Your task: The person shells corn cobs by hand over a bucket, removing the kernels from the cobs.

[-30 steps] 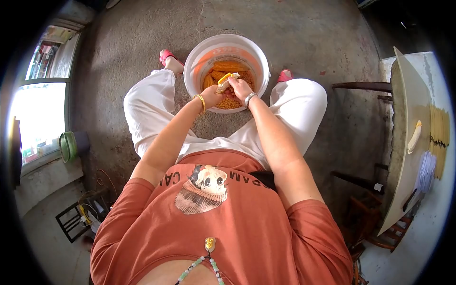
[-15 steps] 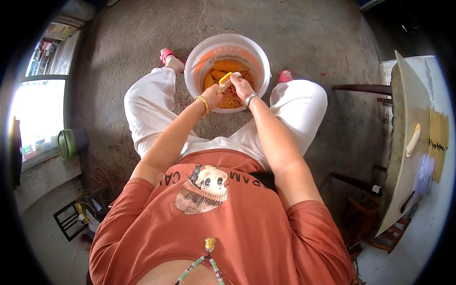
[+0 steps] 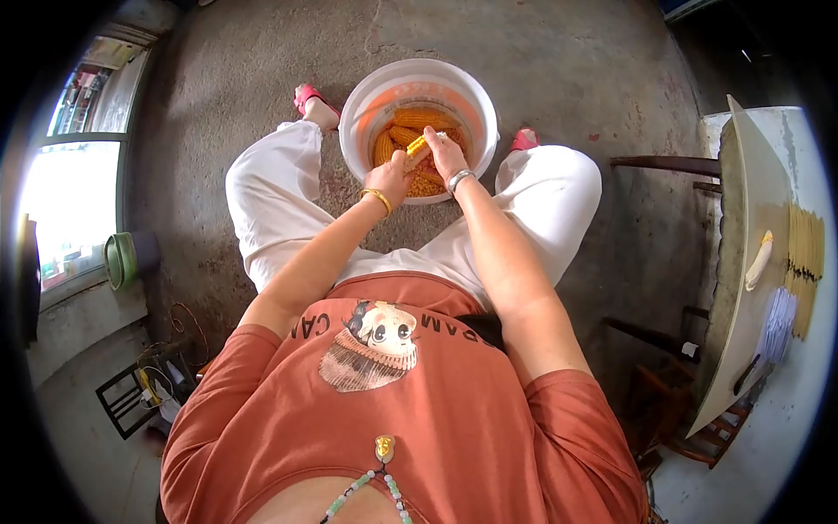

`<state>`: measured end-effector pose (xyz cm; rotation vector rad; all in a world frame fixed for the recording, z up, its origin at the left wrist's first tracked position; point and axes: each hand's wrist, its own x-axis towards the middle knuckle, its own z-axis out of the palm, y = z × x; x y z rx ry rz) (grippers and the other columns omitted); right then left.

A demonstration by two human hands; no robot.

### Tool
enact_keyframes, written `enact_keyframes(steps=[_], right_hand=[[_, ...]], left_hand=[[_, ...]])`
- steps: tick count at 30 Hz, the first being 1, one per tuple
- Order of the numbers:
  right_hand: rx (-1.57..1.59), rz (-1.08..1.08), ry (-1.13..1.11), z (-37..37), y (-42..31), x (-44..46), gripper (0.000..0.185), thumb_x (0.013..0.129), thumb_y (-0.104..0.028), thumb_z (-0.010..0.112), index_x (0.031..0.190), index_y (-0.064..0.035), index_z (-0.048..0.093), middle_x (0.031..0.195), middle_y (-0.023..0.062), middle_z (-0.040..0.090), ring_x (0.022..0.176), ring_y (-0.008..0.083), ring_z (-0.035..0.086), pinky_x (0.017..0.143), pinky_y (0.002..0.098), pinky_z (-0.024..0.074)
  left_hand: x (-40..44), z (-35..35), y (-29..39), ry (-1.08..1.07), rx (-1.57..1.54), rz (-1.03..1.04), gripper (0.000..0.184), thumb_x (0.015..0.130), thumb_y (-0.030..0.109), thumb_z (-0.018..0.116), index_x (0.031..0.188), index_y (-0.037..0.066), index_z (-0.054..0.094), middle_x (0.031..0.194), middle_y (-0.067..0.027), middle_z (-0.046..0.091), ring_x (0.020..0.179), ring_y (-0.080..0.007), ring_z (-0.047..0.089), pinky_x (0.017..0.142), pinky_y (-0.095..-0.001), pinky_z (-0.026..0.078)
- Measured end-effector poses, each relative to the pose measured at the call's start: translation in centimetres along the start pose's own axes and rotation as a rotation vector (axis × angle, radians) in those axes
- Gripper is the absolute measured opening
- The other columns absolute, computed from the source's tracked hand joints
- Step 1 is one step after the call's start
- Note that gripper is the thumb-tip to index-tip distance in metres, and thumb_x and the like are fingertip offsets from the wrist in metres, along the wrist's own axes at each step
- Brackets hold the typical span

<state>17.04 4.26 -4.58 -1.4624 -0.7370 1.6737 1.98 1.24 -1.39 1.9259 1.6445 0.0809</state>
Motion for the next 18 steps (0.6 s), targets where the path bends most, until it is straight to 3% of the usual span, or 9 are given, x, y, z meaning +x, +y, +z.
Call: enact_keyframes(steps=[6, 15, 18], right_hand=[[0.178, 0.100, -0.203, -0.8, 0.7, 0.5, 0.033, 0.088, -0.045, 0.053, 0.096, -0.0126, 0.056, 0.085, -0.0009, 0.059, 0.076, 0.0109, 0.059, 0.064, 0.0278, 0.0508], [0.265, 0.120, -0.234, -0.9, 0.7, 0.1, 0.030, 0.090, -0.039, 0.052, 0.099, -0.0113, 0.057, 0.092, 0.0019, 0.062, 0.082, 0.0140, 0.062, 0.073, 0.0310, 0.0525], [0.240, 0.105, -0.252, -1.0, 0.8, 0.2, 0.029, 0.090, -0.039, 0.052, 0.098, -0.0112, 0.057, 0.090, 0.0021, 0.062, 0.078, 0.0136, 0.061, 0.070, 0.0302, 0.0515]], left_hand=[[0.3, -0.4, -0.2, -0.096, -0.008, -0.033, 0.032, 0.084, 0.024, 0.054, 0.108, 0.007, 0.041, 0.093, -0.0198, 0.063, 0.089, -0.0366, 0.061, 0.075, -0.0452, 0.047], [0.6, -0.7, -0.4, -0.109, -0.007, -0.039, 0.030, 0.083, 0.020, 0.053, 0.107, 0.004, 0.046, 0.095, -0.0181, 0.064, 0.091, -0.0341, 0.062, 0.078, -0.0436, 0.047], [1.0, -0.4, -0.8, -0.104, -0.027, -0.043, 0.030, 0.083, 0.020, 0.054, 0.106, 0.004, 0.046, 0.095, -0.0182, 0.065, 0.091, -0.0341, 0.062, 0.078, -0.0439, 0.047]])
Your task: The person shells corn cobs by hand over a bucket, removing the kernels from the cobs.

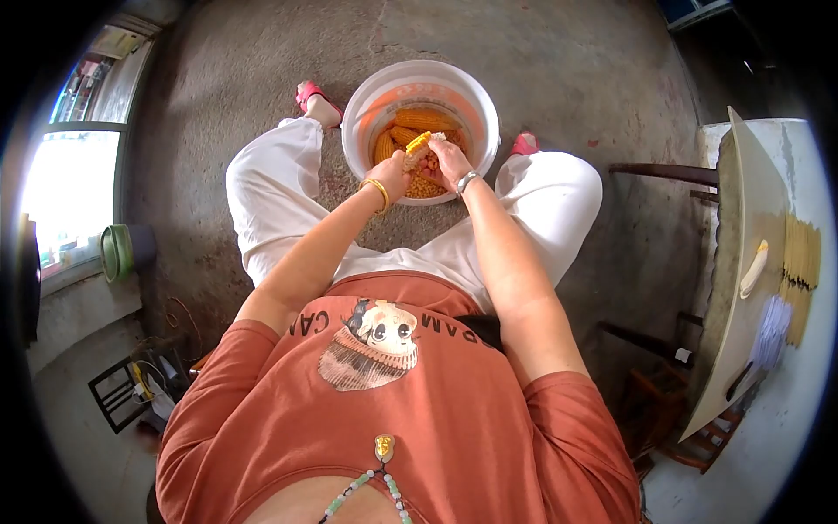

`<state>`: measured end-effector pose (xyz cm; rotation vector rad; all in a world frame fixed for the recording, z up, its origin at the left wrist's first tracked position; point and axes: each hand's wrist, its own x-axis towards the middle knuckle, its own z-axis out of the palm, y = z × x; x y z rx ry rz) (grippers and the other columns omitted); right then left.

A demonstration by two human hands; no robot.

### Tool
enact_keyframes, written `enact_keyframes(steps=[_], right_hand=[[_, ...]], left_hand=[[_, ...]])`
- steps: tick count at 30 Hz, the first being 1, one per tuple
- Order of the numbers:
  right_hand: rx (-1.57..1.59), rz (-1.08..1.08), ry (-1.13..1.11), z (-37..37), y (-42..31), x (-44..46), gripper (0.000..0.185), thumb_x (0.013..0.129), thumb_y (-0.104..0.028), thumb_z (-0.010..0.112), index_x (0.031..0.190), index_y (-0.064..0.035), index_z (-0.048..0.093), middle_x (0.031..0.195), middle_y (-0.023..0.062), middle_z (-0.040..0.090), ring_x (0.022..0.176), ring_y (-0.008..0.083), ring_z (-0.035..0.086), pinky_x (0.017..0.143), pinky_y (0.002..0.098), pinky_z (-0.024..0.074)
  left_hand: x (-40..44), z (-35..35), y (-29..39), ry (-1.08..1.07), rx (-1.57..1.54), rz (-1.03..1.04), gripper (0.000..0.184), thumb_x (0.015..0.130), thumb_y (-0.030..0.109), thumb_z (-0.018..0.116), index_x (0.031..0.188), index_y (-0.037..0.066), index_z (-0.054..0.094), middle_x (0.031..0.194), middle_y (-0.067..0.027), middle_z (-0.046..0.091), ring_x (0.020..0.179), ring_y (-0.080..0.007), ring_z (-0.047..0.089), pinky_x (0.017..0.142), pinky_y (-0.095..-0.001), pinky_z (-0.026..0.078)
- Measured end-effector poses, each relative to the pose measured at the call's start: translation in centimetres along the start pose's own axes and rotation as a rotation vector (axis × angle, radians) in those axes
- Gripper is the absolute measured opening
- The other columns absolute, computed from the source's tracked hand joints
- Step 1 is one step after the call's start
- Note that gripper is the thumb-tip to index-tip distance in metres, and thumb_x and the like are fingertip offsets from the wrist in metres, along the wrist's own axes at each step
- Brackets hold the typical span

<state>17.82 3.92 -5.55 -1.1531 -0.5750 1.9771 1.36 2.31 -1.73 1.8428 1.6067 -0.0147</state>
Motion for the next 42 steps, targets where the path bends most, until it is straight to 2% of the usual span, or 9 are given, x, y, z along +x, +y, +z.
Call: enact_keyframes(steps=[4, 9, 12, 15, 21, 25, 30, 36, 42], right_hand=[[-0.019, 0.038, 0.119, 1.1, -0.8, -0.6, 0.032, 0.087, -0.043, 0.056, 0.098, -0.0130, 0.056, 0.085, -0.0007, 0.058, 0.074, 0.0096, 0.057, 0.067, 0.0278, 0.0499], [-0.160, 0.038, 0.244, 1.8, -1.1, -0.8, 0.034, 0.081, -0.043, 0.066, 0.094, -0.0131, 0.058, 0.083, -0.0014, 0.057, 0.073, 0.0084, 0.054, 0.065, 0.0265, 0.0487], [-0.088, -0.020, 0.179, 1.2, -0.4, -0.3, 0.028, 0.084, -0.039, 0.063, 0.093, -0.0123, 0.059, 0.081, -0.0012, 0.058, 0.066, 0.0101, 0.055, 0.057, 0.0248, 0.0472], [-0.059, -0.051, 0.064, 0.4, 0.1, 0.3, 0.024, 0.086, -0.034, 0.062, 0.093, -0.0116, 0.059, 0.082, -0.0003, 0.060, 0.067, 0.0111, 0.056, 0.059, 0.0259, 0.0480], [0.076, 0.011, 0.002, 0.2, 0.0, -0.1, 0.020, 0.086, -0.030, 0.061, 0.094, -0.0118, 0.059, 0.082, 0.0004, 0.060, 0.069, 0.0131, 0.058, 0.061, 0.0271, 0.0486], [0.013, 0.049, 0.121, 0.9, -0.4, -0.1, 0.023, 0.084, -0.033, 0.064, 0.092, -0.0124, 0.059, 0.080, -0.0007, 0.059, 0.068, 0.0109, 0.056, 0.061, 0.0259, 0.0483], [-0.209, 0.070, 0.183, 1.1, -0.6, -0.1, 0.027, 0.080, -0.033, 0.070, 0.092, -0.0118, 0.059, 0.081, -0.0019, 0.058, 0.070, 0.0091, 0.054, 0.061, 0.0246, 0.0479], [0.002, 0.058, 0.014, 0.7, -0.3, -0.4, 0.019, 0.084, -0.025, 0.065, 0.094, -0.0103, 0.058, 0.083, -0.0004, 0.059, 0.072, 0.0110, 0.055, 0.064, 0.0264, 0.0483], [0.007, 0.076, 0.009, 0.5, -0.6, -0.7, 0.016, 0.085, -0.022, 0.063, 0.095, -0.0098, 0.058, 0.083, 0.0008, 0.059, 0.073, 0.0138, 0.057, 0.069, 0.0283, 0.0500]], left_hand=[[-0.5, -0.4, 0.6, -0.018, 0.003, -0.013, 0.033, 0.083, 0.022, 0.054, 0.109, 0.005, 0.042, 0.096, -0.0209, 0.063, 0.092, -0.0360, 0.061, 0.078, -0.0447, 0.047], [-0.9, -0.1, 1.2, 0.003, 0.095, -0.037, 0.030, 0.084, 0.023, 0.054, 0.107, 0.007, 0.043, 0.092, -0.0190, 0.065, 0.086, -0.0343, 0.063, 0.074, -0.0443, 0.048], [-0.6, 0.0, 1.2, -0.009, 0.085, -0.055, 0.030, 0.084, 0.022, 0.054, 0.107, 0.007, 0.043, 0.092, -0.0192, 0.064, 0.087, -0.0344, 0.063, 0.074, -0.0443, 0.048], [-0.4, 0.0, 0.8, -0.016, 0.080, -0.044, 0.026, 0.084, 0.019, 0.051, 0.106, 0.006, 0.045, 0.093, -0.0185, 0.065, 0.088, -0.0337, 0.064, 0.075, -0.0431, 0.049], [-0.2, 0.1, 0.3, 0.007, 0.061, -0.020, 0.026, 0.085, 0.019, 0.049, 0.107, 0.006, 0.046, 0.093, -0.0178, 0.065, 0.088, -0.0333, 0.064, 0.076, -0.0429, 0.049], [-0.3, 0.1, 0.6, -0.009, 0.060, -0.039, 0.034, 0.083, 0.021, 0.055, 0.111, 0.007, 0.043, 0.093, -0.0187, 0.064, 0.088, -0.0339, 0.063, 0.075, -0.0443, 0.048], [-0.6, 0.3, 1.0, 0.008, 0.123, -0.027, 0.032, 0.083, 0.021, 0.055, 0.110, 0.008, 0.043, 0.091, -0.0182, 0.065, 0.086, -0.0342, 0.063, 0.073, -0.0442, 0.049], [-0.6, 0.0, 1.0, -0.009, 0.110, -0.031, 0.031, 0.084, 0.021, 0.053, 0.110, 0.007, 0.043, 0.092, -0.0181, 0.065, 0.086, -0.0345, 0.063, 0.074, -0.0444, 0.049], [-0.2, -0.1, 0.7, -0.016, 0.060, -0.041, 0.031, 0.083, 0.019, 0.052, 0.110, 0.007, 0.043, 0.094, -0.0179, 0.065, 0.088, -0.0341, 0.063, 0.075, -0.0444, 0.048]])
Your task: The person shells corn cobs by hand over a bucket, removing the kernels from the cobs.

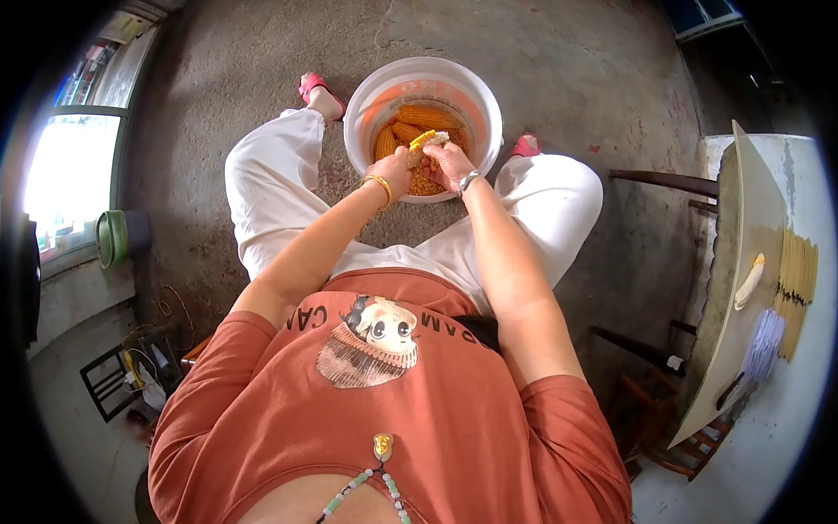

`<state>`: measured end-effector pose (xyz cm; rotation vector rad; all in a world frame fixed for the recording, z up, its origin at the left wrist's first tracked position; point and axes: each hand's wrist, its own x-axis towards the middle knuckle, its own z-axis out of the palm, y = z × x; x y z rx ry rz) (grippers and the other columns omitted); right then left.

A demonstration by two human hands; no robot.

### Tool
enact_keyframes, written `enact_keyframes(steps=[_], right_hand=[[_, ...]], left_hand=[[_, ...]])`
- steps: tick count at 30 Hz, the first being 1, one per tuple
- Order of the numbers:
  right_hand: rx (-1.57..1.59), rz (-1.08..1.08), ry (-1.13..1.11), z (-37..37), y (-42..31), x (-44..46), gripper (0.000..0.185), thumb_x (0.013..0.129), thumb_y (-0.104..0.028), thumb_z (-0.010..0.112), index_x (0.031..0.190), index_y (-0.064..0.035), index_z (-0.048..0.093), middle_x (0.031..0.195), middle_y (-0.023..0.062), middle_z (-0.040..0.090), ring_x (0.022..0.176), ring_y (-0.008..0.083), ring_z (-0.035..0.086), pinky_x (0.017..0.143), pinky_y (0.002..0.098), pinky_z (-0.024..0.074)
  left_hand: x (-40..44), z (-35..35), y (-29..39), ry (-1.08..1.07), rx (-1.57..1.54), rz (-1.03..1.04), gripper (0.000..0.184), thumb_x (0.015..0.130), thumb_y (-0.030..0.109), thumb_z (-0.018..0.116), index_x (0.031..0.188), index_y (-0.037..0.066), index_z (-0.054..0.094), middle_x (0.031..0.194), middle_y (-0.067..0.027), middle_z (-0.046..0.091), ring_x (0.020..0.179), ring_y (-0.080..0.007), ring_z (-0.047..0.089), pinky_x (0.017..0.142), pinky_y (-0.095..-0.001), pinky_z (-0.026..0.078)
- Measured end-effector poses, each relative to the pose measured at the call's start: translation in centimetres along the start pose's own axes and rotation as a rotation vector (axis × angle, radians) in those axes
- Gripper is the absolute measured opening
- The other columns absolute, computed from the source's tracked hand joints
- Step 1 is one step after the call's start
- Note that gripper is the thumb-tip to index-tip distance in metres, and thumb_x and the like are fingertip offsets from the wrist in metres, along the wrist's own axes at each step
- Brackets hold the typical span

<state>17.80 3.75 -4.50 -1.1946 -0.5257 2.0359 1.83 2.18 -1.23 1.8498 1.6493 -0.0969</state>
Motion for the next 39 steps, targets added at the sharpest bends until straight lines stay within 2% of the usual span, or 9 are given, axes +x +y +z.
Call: enact_keyframes(steps=[6, 9, 12, 21, 24, 27, 33, 36, 39], right_hand=[[0.017, 0.044, 0.069, 0.6, 0.0, 0.5, 0.028, 0.080, -0.030, 0.070, 0.094, -0.0104, 0.058, 0.082, 0.0007, 0.060, 0.069, 0.0115, 0.057, 0.061, 0.0250, 0.0497], [-0.215, 0.003, 0.166, 1.1, 0.0, 0.3, 0.021, 0.081, -0.027, 0.069, 0.090, -0.0105, 0.059, 0.082, -0.0005, 0.060, 0.071, 0.0124, 0.058, 0.061, 0.0260, 0.0486], [-0.260, -0.040, 0.139, 0.8, 0.4, 0.7, 0.020, 0.081, -0.023, 0.069, 0.092, -0.0093, 0.059, 0.082, -0.0002, 0.060, 0.070, 0.0121, 0.058, 0.060, 0.0256, 0.0482], [-0.006, 0.020, -0.009, 1.6, -0.9, -1.4, 0.011, 0.085, -0.013, 0.061, 0.094, -0.0070, 0.059, 0.086, 0.0021, 0.061, 0.076, 0.0132, 0.058, 0.065, 0.0272, 0.0491], [0.024, -0.003, -0.033, 0.6, -0.1, -0.1, 0.016, 0.082, -0.013, 0.062, 0.096, -0.0050, 0.061, 0.089, 0.0040, 0.063, 0.078, 0.0154, 0.060, 0.069, 0.0302, 0.0499], [0.036, 0.020, 0.004, 1.0, -0.3, -0.2, 0.016, 0.081, -0.015, 0.065, 0.093, -0.0055, 0.061, 0.083, 0.0029, 0.062, 0.072, 0.0138, 0.059, 0.065, 0.0281, 0.0497], [-0.207, 0.020, 0.086, 1.4, -0.1, -0.2, 0.017, 0.079, -0.018, 0.069, 0.089, -0.0084, 0.059, 0.075, -0.0003, 0.058, 0.060, 0.0109, 0.053, 0.056, 0.0237, 0.0459], [-0.134, 0.028, -0.001, 0.5, 0.2, 0.2, 0.016, 0.079, -0.013, 0.068, 0.092, -0.0062, 0.061, 0.078, 0.0023, 0.061, 0.065, 0.0106, 0.057, 0.056, 0.0231, 0.0473], [-0.116, -0.024, -0.004, 0.5, 0.3, -0.1, 0.020, 0.079, -0.017, 0.068, 0.094, -0.0066, 0.060, 0.081, 0.0020, 0.062, 0.067, 0.0110, 0.058, 0.057, 0.0236, 0.0478]], left_hand=[[-0.4, 0.2, 0.5, 0.018, 0.050, -0.003, 0.027, 0.085, 0.018, 0.048, 0.110, 0.007, 0.043, 0.093, -0.0174, 0.065, 0.087, -0.0335, 0.064, 0.074, -0.0445, 0.049], [-0.5, 0.2, 0.9, 0.022, 0.080, -0.018, 0.025, 0.086, 0.018, 0.046, 0.109, 0.007, 0.043, 0.092, -0.0174, 0.066, 0.087, -0.0333, 0.064, 0.074, -0.0444, 0.049], [-0.4, 0.3, 0.9, 0.019, 0.096, -0.025, 0.024, 0.086, 0.018, 0.047, 0.108, 0.007, 0.043, 0.091, -0.0178, 0.066, 0.087, -0.0336, 0.064, 0.074, -0.0439, 0.049], [0.0, 0.3, 0.1, 0.014, 0.051, -0.002, 0.029, 0.084, 0.019, 0.051, 0.108, 0.006, 0.042, 0.093, -0.0187, 0.065, 0.088, -0.0342, 0.063, 0.075, -0.0436, 0.049], [0.1, 0.5, 0.0, 0.005, 0.037, -0.008, 0.029, 0.084, 0.019, 0.052, 0.108, 0.006, 0.042, 0.094, -0.0187, 0.064, 0.088, -0.0338, 0.063, 0.075, -0.0437, 0.049], [0.0, 0.3, 0.1, 0.010, 0.051, -0.007, 0.029, 0.084, 0.019, 0.051, 0.108, 0.006, 0.042, 0.094, -0.0186, 0.065, 0.088, -0.0336, 0.063, 0.075, -0.0438, 0.049], [0.0, 0.7, 0.4, 0.029, 0.079, -0.020, 0.028, 0.085, 0.020, 0.051, 0.107, 0.006, 0.042, 0.092, -0.0184, 0.065, 0.087, -0.0339, 0.064, 0.074, -0.0440, 0.049], [-0.1, 0.8, 0.2, 0.050, 0.057, -0.012, 0.028, 0.084, 0.020, 0.051, 0.107, 0.007, 0.043, 0.091, -0.0187, 0.065, 0.086, -0.0344, 0.064, 0.074, -0.0444, 0.049], [0.1, 0.8, 0.1, 0.058, 0.031, -0.010, 0.028, 0.083, 0.020, 0.052, 0.106, 0.007, 0.043, 0.090, -0.0188, 0.065, 0.084, -0.0349, 0.064, 0.073, -0.0449, 0.049]])
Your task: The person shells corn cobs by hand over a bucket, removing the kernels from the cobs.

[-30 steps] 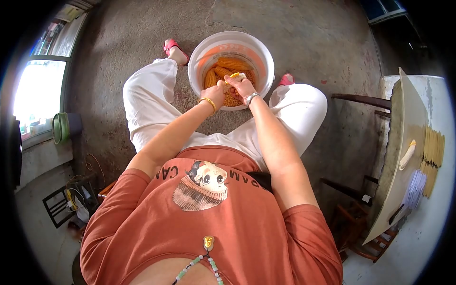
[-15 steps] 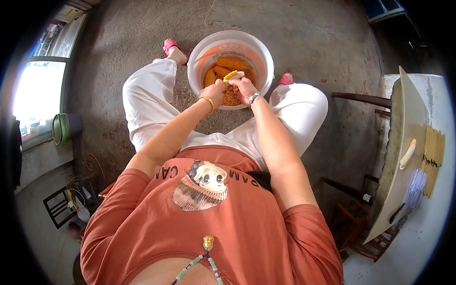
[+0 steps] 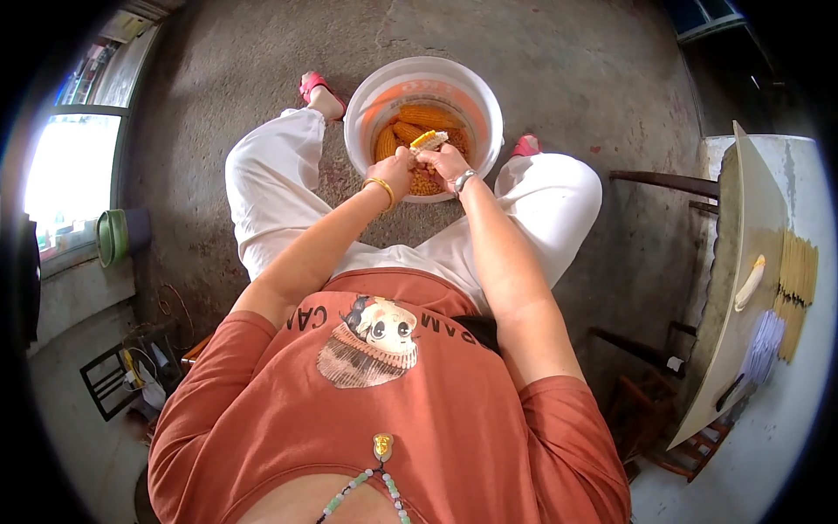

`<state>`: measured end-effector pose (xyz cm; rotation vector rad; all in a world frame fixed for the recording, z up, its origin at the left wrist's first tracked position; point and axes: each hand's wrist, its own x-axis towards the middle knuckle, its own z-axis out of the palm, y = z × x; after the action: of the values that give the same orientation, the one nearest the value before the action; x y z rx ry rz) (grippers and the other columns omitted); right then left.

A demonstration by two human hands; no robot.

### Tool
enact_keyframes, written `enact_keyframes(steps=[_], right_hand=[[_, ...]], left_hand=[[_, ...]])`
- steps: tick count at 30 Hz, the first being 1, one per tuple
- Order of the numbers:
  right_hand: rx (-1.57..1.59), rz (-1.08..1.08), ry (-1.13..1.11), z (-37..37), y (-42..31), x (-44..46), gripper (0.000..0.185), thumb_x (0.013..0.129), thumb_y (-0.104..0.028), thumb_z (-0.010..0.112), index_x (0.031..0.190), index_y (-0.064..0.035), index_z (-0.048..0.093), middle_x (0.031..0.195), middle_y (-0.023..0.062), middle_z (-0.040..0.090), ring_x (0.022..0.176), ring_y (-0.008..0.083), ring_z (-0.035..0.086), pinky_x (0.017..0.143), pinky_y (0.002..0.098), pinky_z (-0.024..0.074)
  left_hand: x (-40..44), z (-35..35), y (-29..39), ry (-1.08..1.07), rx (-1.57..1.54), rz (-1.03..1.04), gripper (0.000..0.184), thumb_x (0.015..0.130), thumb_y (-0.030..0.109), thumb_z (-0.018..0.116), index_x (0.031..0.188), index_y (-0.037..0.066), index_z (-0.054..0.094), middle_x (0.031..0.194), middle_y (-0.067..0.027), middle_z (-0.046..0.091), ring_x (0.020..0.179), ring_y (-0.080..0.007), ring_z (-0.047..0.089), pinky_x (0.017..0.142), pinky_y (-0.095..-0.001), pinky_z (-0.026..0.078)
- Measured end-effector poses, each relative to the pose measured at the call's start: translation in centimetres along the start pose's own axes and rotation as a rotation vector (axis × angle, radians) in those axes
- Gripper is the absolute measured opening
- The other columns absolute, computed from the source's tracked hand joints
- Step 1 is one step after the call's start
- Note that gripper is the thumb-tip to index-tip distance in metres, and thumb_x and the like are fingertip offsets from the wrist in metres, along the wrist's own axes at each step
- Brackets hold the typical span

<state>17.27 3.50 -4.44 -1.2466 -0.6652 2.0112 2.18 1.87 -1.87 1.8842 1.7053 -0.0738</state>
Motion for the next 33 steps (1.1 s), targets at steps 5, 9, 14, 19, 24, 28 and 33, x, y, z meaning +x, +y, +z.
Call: enact_keyframes(steps=[5, 9, 14, 19, 24, 28, 33], right_hand=[[0.104, 0.081, 0.015, 0.0, -0.3, 0.3, 0.026, 0.079, -0.028, 0.069, 0.093, -0.0088, 0.060, 0.081, 0.0002, 0.060, 0.072, 0.0117, 0.058, 0.060, 0.0258, 0.0493], [0.071, 0.108, 0.196, 1.1, -1.0, -0.2, 0.027, 0.078, -0.033, 0.070, 0.091, -0.0109, 0.060, 0.079, -0.0004, 0.059, 0.072, 0.0120, 0.057, 0.063, 0.0265, 0.0494], [0.043, 0.071, 0.153, 0.3, 0.0, 0.5, 0.025, 0.078, -0.031, 0.070, 0.090, -0.0105, 0.061, 0.079, -0.0002, 0.060, 0.071, 0.0124, 0.057, 0.063, 0.0268, 0.0492], [0.068, 0.075, 0.005, -0.5, 0.3, 0.5, 0.019, 0.080, -0.024, 0.068, 0.089, -0.0092, 0.061, 0.078, 0.0006, 0.060, 0.069, 0.0125, 0.057, 0.060, 0.0266, 0.0481], [0.082, 0.053, -0.028, -0.2, 0.0, 0.1, 0.018, 0.081, -0.024, 0.068, 0.088, -0.0097, 0.061, 0.076, 0.0004, 0.060, 0.066, 0.0121, 0.056, 0.060, 0.0254, 0.0475], [0.126, 0.105, 0.045, 0.3, -0.4, 0.5, 0.020, 0.081, -0.029, 0.068, 0.087, -0.0113, 0.060, 0.078, -0.0002, 0.059, 0.068, 0.0107, 0.055, 0.060, 0.0248, 0.0474], [0.025, 0.140, 0.227, 0.4, -0.8, 0.4, 0.022, 0.080, -0.031, 0.069, 0.087, -0.0130, 0.060, 0.081, -0.0003, 0.060, 0.073, 0.0101, 0.055, 0.059, 0.0247, 0.0473]], left_hand=[[-0.8, -0.6, 0.6, 0.014, 0.047, 0.033, 0.025, 0.084, 0.017, 0.051, 0.104, 0.005, 0.043, 0.089, -0.0189, 0.065, 0.082, -0.0341, 0.065, 0.071, -0.0437, 0.050], [-1.4, -0.7, 1.5, 0.074, 0.186, 0.131, 0.021, 0.085, 0.013, 0.047, 0.103, 0.002, 0.043, 0.086, -0.0171, 0.065, 0.077, -0.0309, 0.066, 0.066, -0.0400, 0.051], [-1.2, 0.3, 1.2, 0.198, 0.254, 0.195, 0.021, 0.085, 0.013, 0.047, 0.102, 0.001, 0.043, 0.083, -0.0145, 0.065, 0.073, -0.0290, 0.066, 0.062, -0.0382, 0.052], [-0.9, -0.1, 0.8, 0.082, 0.176, 0.115, 0.021, 0.087, 0.016, 0.045, 0.103, 0.003, 0.043, 0.081, -0.0150, 0.066, 0.074, -0.0301, 0.066, 0.062, -0.0393, 0.052], [-0.8, -0.3, 0.4, 0.085, 0.164, 0.118, 0.020, 0.088, 0.016, 0.044, 0.102, 0.003, 0.042, 0.082, -0.0163, 0.066, 0.074, -0.0306, 0.066, 0.062, -0.0396, 0.052], [-1.1, -0.5, 1.0, 0.096, 0.196, 0.137, 0.019, 0.087, 0.015, 0.045, 0.101, 0.002, 0.042, 0.082, -0.0161, 0.066, 0.074, -0.0292, 0.067, 0.062, -0.0379, 0.053], [-1.1, 0.0, 1.3, 0.148, 0.230, 0.179, 0.020, 0.086, 0.014, 0.046, 0.102, 0.003, 0.042, 0.081, -0.0158, 0.066, 0.073, -0.0279, 0.067, 0.062, -0.0361, 0.053]])
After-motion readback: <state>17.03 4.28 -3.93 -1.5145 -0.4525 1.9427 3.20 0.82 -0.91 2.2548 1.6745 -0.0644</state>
